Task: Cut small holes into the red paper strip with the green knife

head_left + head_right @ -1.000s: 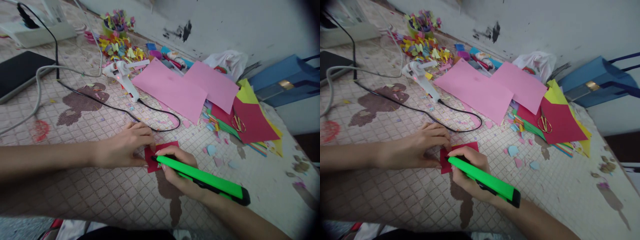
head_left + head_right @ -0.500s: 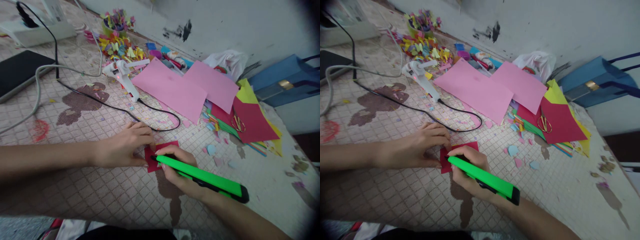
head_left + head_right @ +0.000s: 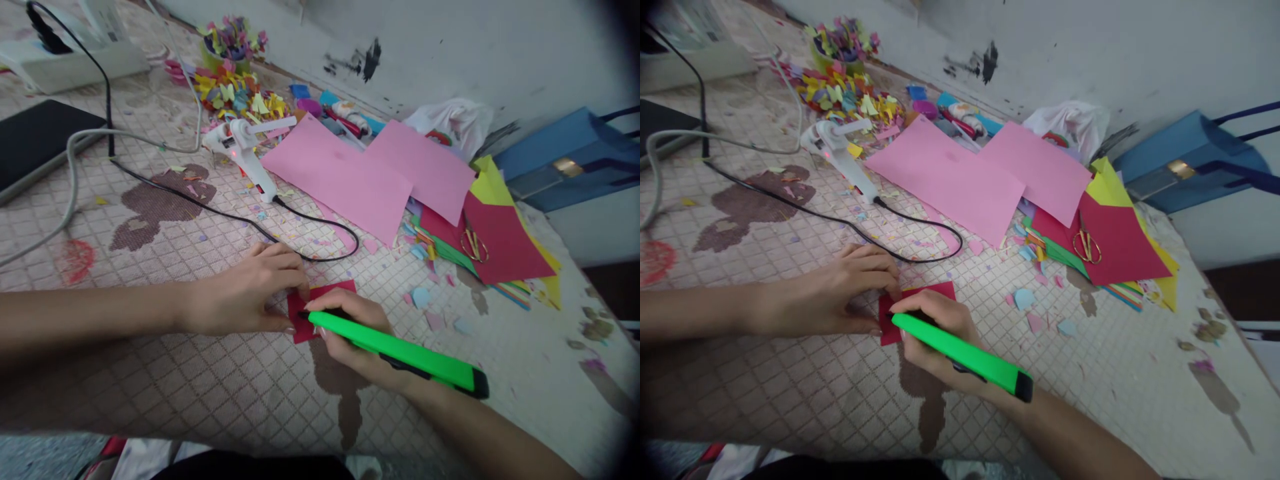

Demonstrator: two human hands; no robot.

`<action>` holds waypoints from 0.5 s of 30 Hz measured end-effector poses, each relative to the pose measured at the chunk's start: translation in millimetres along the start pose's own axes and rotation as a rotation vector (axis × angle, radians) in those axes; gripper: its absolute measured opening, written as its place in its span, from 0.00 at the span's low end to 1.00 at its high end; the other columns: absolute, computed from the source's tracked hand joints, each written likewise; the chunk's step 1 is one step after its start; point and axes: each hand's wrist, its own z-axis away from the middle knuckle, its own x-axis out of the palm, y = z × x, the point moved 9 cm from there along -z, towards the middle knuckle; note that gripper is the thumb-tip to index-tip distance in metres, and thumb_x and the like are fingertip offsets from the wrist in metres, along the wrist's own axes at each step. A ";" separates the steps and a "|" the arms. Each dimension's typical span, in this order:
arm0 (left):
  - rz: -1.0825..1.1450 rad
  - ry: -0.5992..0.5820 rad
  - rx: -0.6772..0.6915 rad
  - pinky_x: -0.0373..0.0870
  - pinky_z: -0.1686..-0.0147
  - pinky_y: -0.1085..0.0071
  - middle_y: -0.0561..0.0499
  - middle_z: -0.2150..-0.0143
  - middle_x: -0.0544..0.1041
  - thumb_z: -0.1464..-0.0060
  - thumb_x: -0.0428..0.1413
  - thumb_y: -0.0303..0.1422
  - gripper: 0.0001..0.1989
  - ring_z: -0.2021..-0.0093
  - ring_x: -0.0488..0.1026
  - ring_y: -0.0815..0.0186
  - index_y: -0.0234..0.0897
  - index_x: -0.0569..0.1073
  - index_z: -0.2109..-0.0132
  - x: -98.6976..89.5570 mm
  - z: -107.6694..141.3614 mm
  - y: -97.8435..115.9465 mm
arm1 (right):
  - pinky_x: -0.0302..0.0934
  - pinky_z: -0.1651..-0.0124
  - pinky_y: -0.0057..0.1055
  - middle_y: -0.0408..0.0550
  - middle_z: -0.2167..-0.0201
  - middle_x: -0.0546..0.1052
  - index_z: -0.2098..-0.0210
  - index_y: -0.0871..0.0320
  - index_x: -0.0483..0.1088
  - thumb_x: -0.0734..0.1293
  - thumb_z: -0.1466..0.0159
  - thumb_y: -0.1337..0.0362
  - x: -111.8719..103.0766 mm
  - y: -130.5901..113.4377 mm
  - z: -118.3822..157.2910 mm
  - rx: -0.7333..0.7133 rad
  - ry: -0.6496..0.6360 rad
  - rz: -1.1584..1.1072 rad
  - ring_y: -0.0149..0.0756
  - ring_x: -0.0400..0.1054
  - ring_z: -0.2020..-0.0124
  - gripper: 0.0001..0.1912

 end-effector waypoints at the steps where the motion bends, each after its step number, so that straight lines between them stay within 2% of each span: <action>1: 0.001 -0.005 -0.002 0.53 0.52 0.63 0.51 0.57 0.72 0.48 0.66 0.34 0.12 0.52 0.65 0.57 0.40 0.74 0.58 0.1 -0.2 -0.2 | 0.70 0.63 0.29 0.44 0.65 0.81 0.60 0.55 0.75 0.66 0.41 0.72 -2.0 2.1 0.6 0.013 0.018 -0.023 0.33 0.76 0.66 0.11; 5: 0.009 -0.013 -0.005 0.53 0.51 0.62 0.51 0.57 0.73 0.48 0.66 0.33 0.12 0.52 0.64 0.57 0.40 0.74 0.58 0.2 -0.9 -0.5 | 0.70 0.65 0.28 0.42 0.67 0.80 0.61 0.54 0.75 0.66 0.41 0.72 -6.2 10.0 3.0 0.049 0.071 -0.068 0.31 0.75 0.69 0.10; 15: 0.017 -0.004 -0.001 0.53 0.52 0.64 0.51 0.58 0.73 0.48 0.66 0.34 0.12 0.52 0.64 0.58 0.39 0.74 0.59 -0.6 -0.7 0.8 | 0.69 0.64 0.26 0.42 0.66 0.80 0.61 0.56 0.75 0.65 0.41 0.75 -0.7 6.3 -0.3 0.004 0.018 -0.024 0.30 0.75 0.67 0.12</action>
